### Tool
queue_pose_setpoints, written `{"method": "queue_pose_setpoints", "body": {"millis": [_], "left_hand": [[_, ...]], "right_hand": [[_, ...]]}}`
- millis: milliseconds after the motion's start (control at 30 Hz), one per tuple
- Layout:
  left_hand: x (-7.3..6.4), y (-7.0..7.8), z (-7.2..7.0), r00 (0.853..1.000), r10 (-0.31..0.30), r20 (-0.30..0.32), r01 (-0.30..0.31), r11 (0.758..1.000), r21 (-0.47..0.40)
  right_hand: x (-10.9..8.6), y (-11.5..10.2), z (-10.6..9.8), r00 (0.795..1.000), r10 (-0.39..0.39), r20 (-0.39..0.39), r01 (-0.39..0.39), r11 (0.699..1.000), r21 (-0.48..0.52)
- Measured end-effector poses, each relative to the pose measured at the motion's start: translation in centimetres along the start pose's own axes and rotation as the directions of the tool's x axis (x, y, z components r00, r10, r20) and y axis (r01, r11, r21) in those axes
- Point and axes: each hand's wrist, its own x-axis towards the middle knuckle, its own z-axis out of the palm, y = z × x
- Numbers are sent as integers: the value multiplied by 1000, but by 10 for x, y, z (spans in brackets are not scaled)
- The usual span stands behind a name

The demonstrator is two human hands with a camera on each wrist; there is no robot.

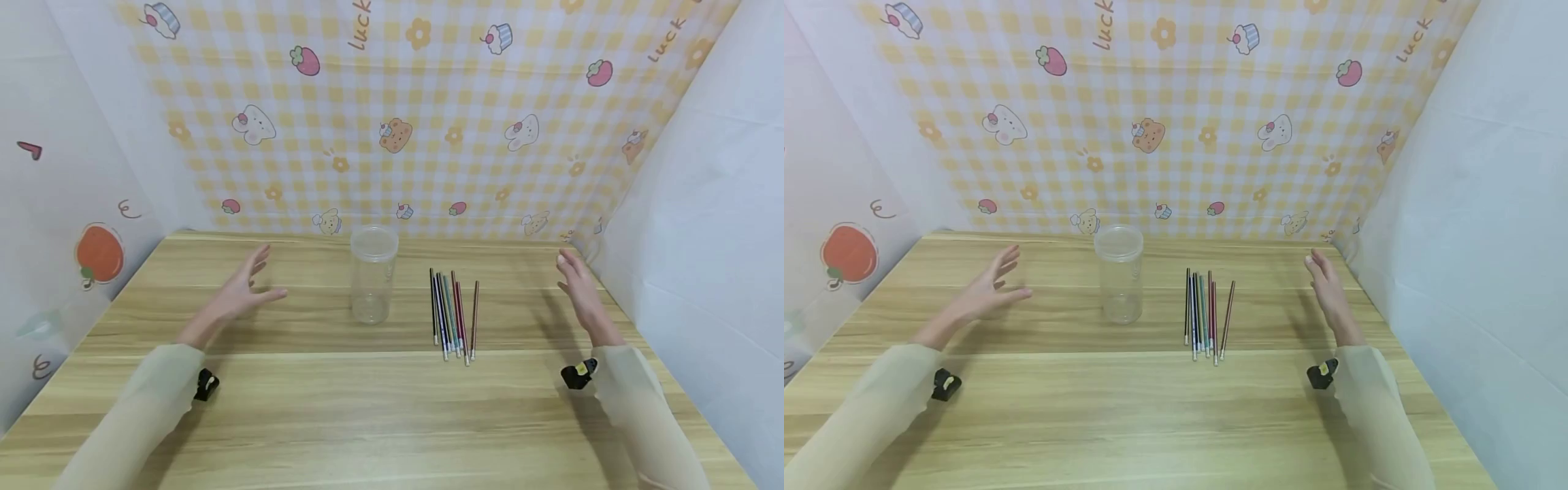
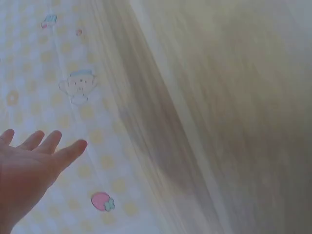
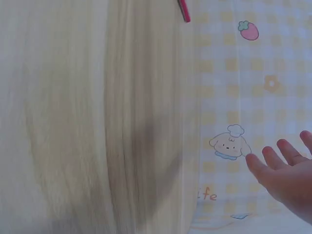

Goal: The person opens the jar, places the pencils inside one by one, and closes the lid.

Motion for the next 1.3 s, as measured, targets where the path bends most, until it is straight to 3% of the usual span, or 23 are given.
{"method": "queue_pose_setpoints", "body": {"millis": [167, 367, 567, 1000, 1300], "left_hand": [[5, 2, 14, 996, 44, 73, -42, 999, -28], [8, 11, 29, 987, 65, 144, -59, 997, -48], [17, 2, 42, 978, 93, 185, -80, 994, -75], [29, 13, 63, 965, 107, 238, -90, 993, -80], [38, 17, 75, 958, 89, 271, -81, 996, -38]], "right_hand": [[2, -4, 6, 1000, 20, -5, -18, 970, 242], [4, -8, 14, 999, 31, 18, -35, 938, 345], [7, -11, 23, 999, 29, 32, -39, 917, 396], [14, -33, 46, 994, -32, 100, -15, 900, 436], [21, -54, 69, 988, -75, 135, 13, 909, 417]]}}
